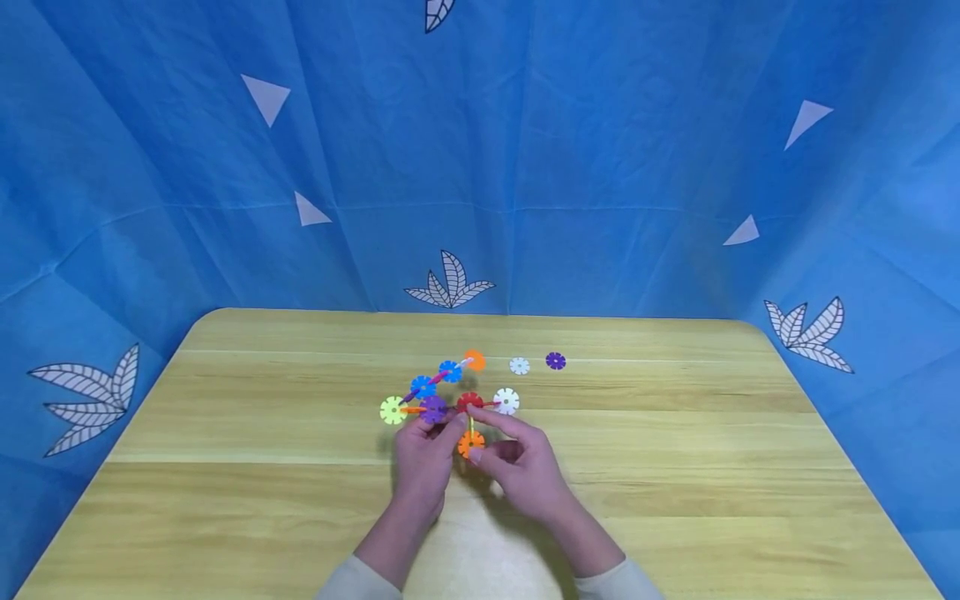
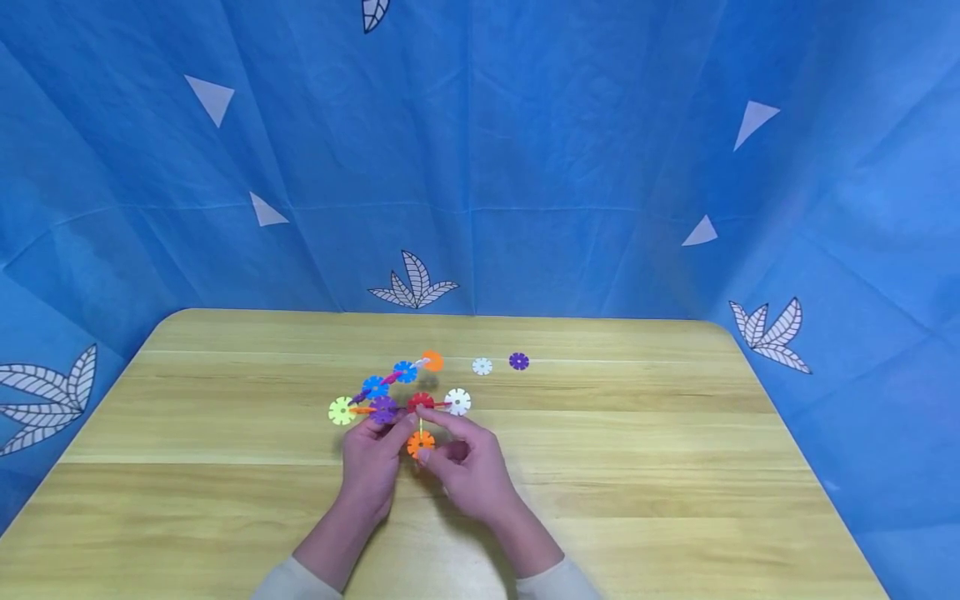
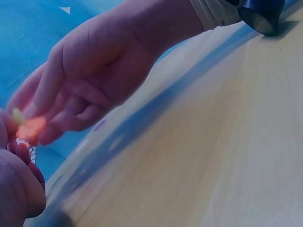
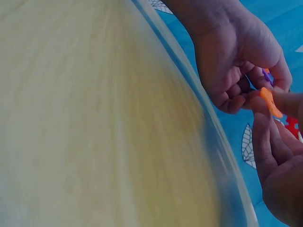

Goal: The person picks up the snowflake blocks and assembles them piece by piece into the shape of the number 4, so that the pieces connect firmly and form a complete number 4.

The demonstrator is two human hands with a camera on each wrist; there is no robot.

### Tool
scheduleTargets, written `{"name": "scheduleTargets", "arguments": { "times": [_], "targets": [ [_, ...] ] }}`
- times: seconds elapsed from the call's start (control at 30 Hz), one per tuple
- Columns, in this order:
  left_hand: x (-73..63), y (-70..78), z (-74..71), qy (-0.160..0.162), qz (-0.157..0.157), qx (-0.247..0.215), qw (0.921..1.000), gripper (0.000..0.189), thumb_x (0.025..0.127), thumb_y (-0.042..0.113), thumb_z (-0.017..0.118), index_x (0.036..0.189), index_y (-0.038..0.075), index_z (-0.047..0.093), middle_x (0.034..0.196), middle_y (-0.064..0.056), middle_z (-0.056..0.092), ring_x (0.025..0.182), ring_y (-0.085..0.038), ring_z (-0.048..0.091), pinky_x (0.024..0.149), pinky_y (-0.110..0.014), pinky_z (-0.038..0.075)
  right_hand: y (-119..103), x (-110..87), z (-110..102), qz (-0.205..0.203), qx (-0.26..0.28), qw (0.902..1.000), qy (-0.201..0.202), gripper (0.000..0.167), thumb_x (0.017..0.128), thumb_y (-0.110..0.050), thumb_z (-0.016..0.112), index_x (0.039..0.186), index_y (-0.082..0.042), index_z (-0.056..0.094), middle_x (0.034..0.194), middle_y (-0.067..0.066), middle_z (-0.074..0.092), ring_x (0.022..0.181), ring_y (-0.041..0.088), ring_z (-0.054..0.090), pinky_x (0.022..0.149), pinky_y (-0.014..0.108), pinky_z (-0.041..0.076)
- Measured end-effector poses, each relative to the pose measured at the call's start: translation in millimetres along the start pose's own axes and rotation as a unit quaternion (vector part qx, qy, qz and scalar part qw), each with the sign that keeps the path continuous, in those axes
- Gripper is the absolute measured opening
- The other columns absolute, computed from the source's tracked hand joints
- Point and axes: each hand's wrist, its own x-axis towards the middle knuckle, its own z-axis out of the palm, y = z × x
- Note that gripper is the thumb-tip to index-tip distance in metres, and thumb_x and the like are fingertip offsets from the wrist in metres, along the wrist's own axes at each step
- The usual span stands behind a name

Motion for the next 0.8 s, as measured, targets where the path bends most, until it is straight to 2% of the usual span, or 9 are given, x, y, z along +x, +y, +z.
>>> {"name": "scheduleTargets", "arguments": {
  "times": [0.07,0.17,0.23,0.37,0.57,0.7,0.8],
  "targets": [
    [0.1,0.8,-0.1,0.000,-0.002,-0.001,1.0000,0.013,0.087,0.007,0.076,0.097,0.000,0.073,0.097,-0.012,0.067,0.085,-0.023,0.060,0.075,-0.029,0.055,0.3,-1.8,-3.7,-0.010,0.002,0.9998,-0.014,0.054,0.088,0.006,0.071,0.138,-0.011,0.060,0.133,0.011,0.060,0.077,0.046,0.067,0.061,0.037,0.059],
    [1.0,0.9,-0.4,0.003,0.001,0.005,1.0000,0.014,0.087,0.008,0.076,0.097,-0.001,0.072,0.096,-0.011,0.067,0.084,-0.022,0.059,0.073,-0.027,0.054,0.3,-5.0,-10.7,-0.028,-0.002,0.9994,-0.019,0.052,0.087,0.004,0.073,0.136,-0.006,0.061,0.138,0.013,0.057,0.085,0.042,0.069,0.071,0.045,0.059],
    [1.5,0.9,-0.5,0.006,0.002,0.010,0.9999,0.014,0.088,0.008,0.076,0.098,-0.001,0.071,0.095,-0.011,0.067,0.082,-0.020,0.059,0.070,-0.026,0.053,0.0,-6.7,-16.2,-0.039,-0.008,0.9991,-0.015,0.049,0.086,0.003,0.075,0.133,-0.002,0.062,0.137,0.017,0.057,0.087,0.039,0.070,0.072,0.047,0.059],
    [2.1,0.8,-0.9,0.010,-0.001,0.013,0.9999,0.014,0.088,0.009,0.075,0.097,0.000,0.070,0.094,-0.010,0.067,0.081,-0.019,0.058,0.067,-0.024,0.052,-2.0,-7.9,-28.0,-0.054,-0.024,0.9982,0.007,0.045,0.084,0.003,0.077,0.127,0.004,0.064,0.130,0.026,0.059,0.084,0.032,0.071,0.064,0.049,0.059],
    [1.9,1.0,-1.1,0.012,0.002,0.017,0.9998,0.014,0.090,0.010,0.074,0.097,-0.001,0.068,0.095,-0.009,0.066,0.081,-0.019,0.057,0.067,-0.024,0.051,-6.2,-4.1,-43.3,-0.068,-0.077,0.9906,0.091,0.040,0.084,-0.001,0.079,0.123,-0.002,0.070,0.120,0.022,0.064,0.080,0.027,0.070,0.069,0.035,0.059],
    [1.9,1.1,-1.0,0.015,0.011,0.018,0.9997,0.014,0.090,0.010,0.074,0.097,-0.001,0.069,0.094,-0.009,0.067,0.080,-0.018,0.057,0.067,-0.023,0.051,-6.7,3.5,-50.3,-0.071,-0.074,0.9839,0.146,0.037,0.086,0.001,0.076,0.123,-0.001,0.069,0.110,0.024,0.065,0.073,0.032,0.067,0.064,0.028,0.057],
    [2.4,0.8,-1.5,0.017,0.012,0.018,0.9996,0.013,0.090,0.011,0.074,0.097,0.000,0.070,0.095,-0.009,0.068,0.081,-0.018,0.057,0.067,-0.023,0.051,-5.9,9.9,-53.4,-0.049,-0.069,0.9808,0.175,0.035,0.088,0.000,0.075,0.123,-0.005,0.070,0.103,0.019,0.066,0.070,0.037,0.066,0.060,0.028,0.055]
  ]
}}
